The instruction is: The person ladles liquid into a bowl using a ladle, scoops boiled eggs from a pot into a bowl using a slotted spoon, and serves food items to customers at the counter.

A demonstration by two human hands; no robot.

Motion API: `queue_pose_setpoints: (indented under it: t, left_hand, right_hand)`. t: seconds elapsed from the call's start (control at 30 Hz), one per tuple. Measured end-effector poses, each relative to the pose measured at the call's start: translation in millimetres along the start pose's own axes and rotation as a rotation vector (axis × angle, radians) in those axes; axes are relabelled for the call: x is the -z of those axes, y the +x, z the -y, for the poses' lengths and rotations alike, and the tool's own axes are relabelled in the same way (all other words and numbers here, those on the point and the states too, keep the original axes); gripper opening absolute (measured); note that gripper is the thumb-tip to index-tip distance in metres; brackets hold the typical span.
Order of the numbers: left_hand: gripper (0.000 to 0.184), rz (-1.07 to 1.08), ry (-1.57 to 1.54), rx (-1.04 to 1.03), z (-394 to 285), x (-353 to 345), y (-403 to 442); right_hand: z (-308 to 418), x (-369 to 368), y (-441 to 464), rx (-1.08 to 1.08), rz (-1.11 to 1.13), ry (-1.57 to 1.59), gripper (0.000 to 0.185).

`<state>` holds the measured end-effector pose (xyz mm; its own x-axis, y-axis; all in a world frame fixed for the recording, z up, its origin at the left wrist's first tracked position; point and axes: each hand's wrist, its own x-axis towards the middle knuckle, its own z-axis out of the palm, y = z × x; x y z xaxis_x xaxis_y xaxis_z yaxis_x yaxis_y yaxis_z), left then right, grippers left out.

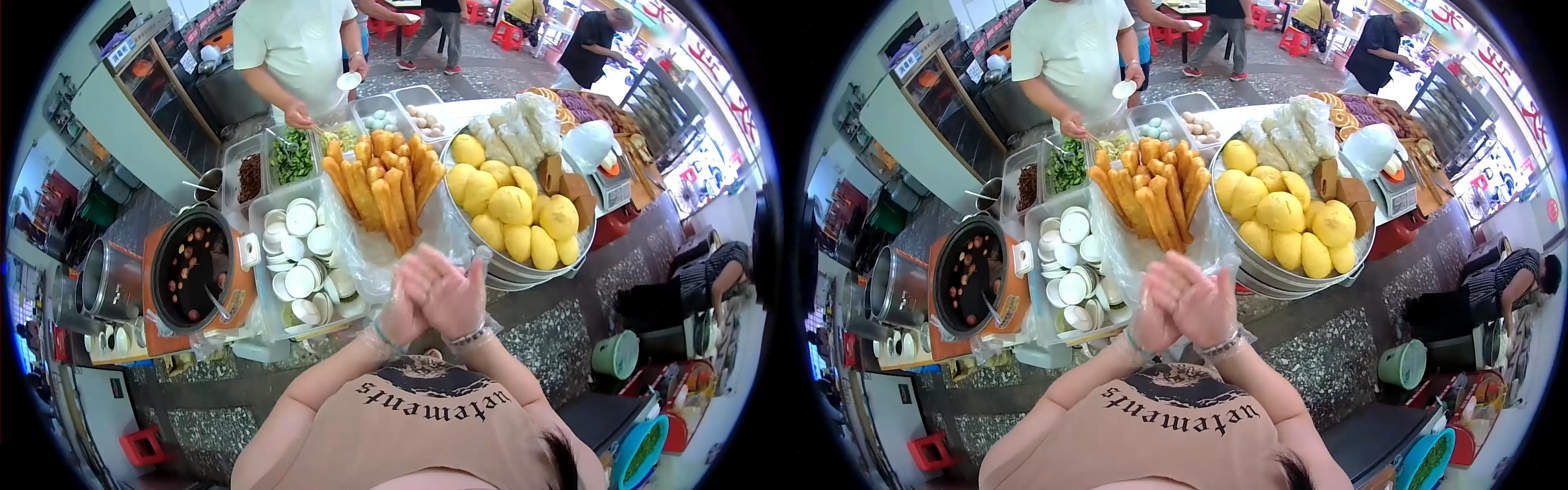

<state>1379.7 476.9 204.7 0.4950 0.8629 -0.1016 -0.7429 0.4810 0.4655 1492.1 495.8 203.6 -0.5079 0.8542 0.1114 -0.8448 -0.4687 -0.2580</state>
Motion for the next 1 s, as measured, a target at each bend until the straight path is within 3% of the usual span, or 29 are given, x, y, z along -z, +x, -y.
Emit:
queue_pose_setpoints:
  t: [0.03,0.1,0.17,0.23,0.3,0.33,0.43,0.47,0.6,0.67,0.7,0.77,0.8,0.87,0.9,0.97,1.0]
  left_hand:
    - [0.049,-0.015,-0.03,-0.003,10.4,2.3,3.1]
    - [0.053,-0.026,-0.067,0.001,22.6,9.4,8.4]
    - [0.062,0.151,0.721,0.163,36.5,22.7,5.0]
    - [0.06,0.183,0.868,0.157,45.9,20.6,3.8]
    - [0.049,0.261,1.207,0.341,24.6,-13.5,2.4]
    - [0.038,0.268,1.313,0.169,31.9,-6.5,2.0]
    - [0.03,0.368,1.534,0.052,39.1,1.6,-0.5]
    - [0.025,0.414,1.627,-0.125,51.1,16.8,1.3]
    - [0.024,0.489,1.66,0.078,27.4,-5.1,-5.5]
    - [0.03,0.717,1.584,0.01,27.6,-2.8,-7.6]
    - [0.03,0.732,1.574,0.016,25.0,-6.5,-11.1]
    - [0.036,0.567,0.988,0.165,10.9,-22.7,-16.5]
    - [0.04,0.433,0.922,-0.022,5.9,-27.4,-13.7]
    - [0.033,0.171,0.354,-0.2,16.7,-14.2,4.1]
    - [0.033,0.189,0.351,-0.182,18.7,-4.7,8.9]
    - [0.031,-0.09,-0.125,-0.271,12.6,15.2,15.5]
    - [0.031,-0.066,-0.118,-0.227,13.7,19.1,17.2]
  right_hand:
    - [4.5,-1.8,1.6,0.007,0.0,-0.003,0.084]
    - [13.8,-4.0,1.5,0.304,-0.145,-0.158,0.08]
    - [26.1,8.4,2.1,0.347,-0.138,-0.265,0.078]
    - [31.1,14.9,1.1,0.504,-0.256,-0.34,0.073]
    - [36.2,16.0,-1.5,0.506,-0.292,-0.383,0.071]
    - [38.4,13.7,-1.8,0.537,-0.316,-0.434,0.069]
    - [40.2,-0.8,-5.9,0.54,-0.42,-0.579,0.065]
    - [39.3,-4.6,-8.1,0.514,-0.42,-0.574,0.06]
    - [37.5,4.7,-6.1,0.529,-0.519,-0.494,0.056]
    - [41.0,19.9,-7.7,0.452,-0.604,-0.424,0.052]
    - [44.2,21.1,-10.7,0.463,-0.617,-0.425,0.052]
    - [50.3,24.6,-15.3,0.349,-0.497,-0.237,0.056]
    - [45.7,24.8,-15.0,0.27,-0.463,-0.162,0.057]
    - [19.1,12.3,-17.1,0.069,-0.267,-0.131,0.055]
    - [-6.2,10.2,-18.0,0.069,-0.518,-0.103,0.047]
    - [-30.9,11.1,-10.9,0.138,-0.46,-0.092,0.024]
    - [-28.4,11.7,-10.2,0.028,-0.451,0.014,0.026]
